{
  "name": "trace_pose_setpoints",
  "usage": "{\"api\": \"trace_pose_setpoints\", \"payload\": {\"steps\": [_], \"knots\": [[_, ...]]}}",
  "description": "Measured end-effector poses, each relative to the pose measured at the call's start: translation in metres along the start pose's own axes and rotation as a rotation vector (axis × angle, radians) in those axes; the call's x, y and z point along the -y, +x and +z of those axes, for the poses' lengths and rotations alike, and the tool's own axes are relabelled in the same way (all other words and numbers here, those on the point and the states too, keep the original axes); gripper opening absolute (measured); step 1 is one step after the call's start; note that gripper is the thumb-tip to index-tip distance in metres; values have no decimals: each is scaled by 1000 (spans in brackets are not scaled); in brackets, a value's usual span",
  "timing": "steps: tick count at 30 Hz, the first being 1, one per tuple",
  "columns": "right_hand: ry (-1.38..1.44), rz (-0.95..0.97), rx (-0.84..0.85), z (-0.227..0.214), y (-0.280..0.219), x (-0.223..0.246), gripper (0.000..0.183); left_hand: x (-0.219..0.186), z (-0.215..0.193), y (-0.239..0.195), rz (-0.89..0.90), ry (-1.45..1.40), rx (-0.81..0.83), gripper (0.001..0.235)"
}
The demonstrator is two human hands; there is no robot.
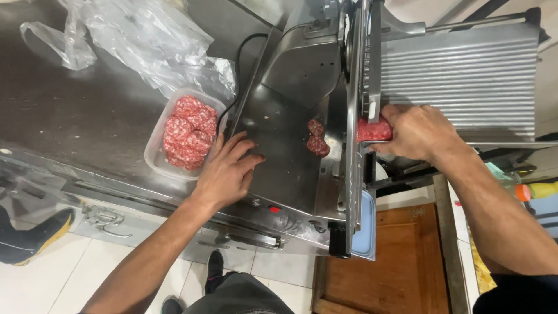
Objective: Slicing salami using a commercial meat slicer and collecting the slices in a container.
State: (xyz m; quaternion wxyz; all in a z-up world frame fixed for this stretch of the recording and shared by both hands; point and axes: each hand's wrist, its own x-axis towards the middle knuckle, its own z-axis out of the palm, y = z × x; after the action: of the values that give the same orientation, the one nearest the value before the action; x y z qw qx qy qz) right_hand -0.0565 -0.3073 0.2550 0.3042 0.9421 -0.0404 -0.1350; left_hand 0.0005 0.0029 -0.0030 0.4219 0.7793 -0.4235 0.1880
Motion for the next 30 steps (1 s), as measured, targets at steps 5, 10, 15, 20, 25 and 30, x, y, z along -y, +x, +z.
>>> {"api": "trace_pose_setpoints", "payload": {"steps": [5, 10, 15, 20, 25, 30], "knots": [[2, 75, 109, -3, 18, -4, 76, -4, -3, 3, -26, -16, 8, 36], [-1, 160, 287, 0, 34, -12, 73, -5, -4, 1, -22, -14, 30, 38], [3, 82, 65, 10, 57, -28, 78, -5, -6, 4, -37, -16, 27, 40], [44, 23, -50, 6, 67, -35, 68, -6, -6, 3, -10, 20, -6, 40], [103, 12, -121, -4, 50, -22, 67, -9, -8, -2, -21, 11, -57, 39], [101, 18, -67, -3, 11, -6, 64, -9, -8, -3, -14, 22, -37, 42]]}}
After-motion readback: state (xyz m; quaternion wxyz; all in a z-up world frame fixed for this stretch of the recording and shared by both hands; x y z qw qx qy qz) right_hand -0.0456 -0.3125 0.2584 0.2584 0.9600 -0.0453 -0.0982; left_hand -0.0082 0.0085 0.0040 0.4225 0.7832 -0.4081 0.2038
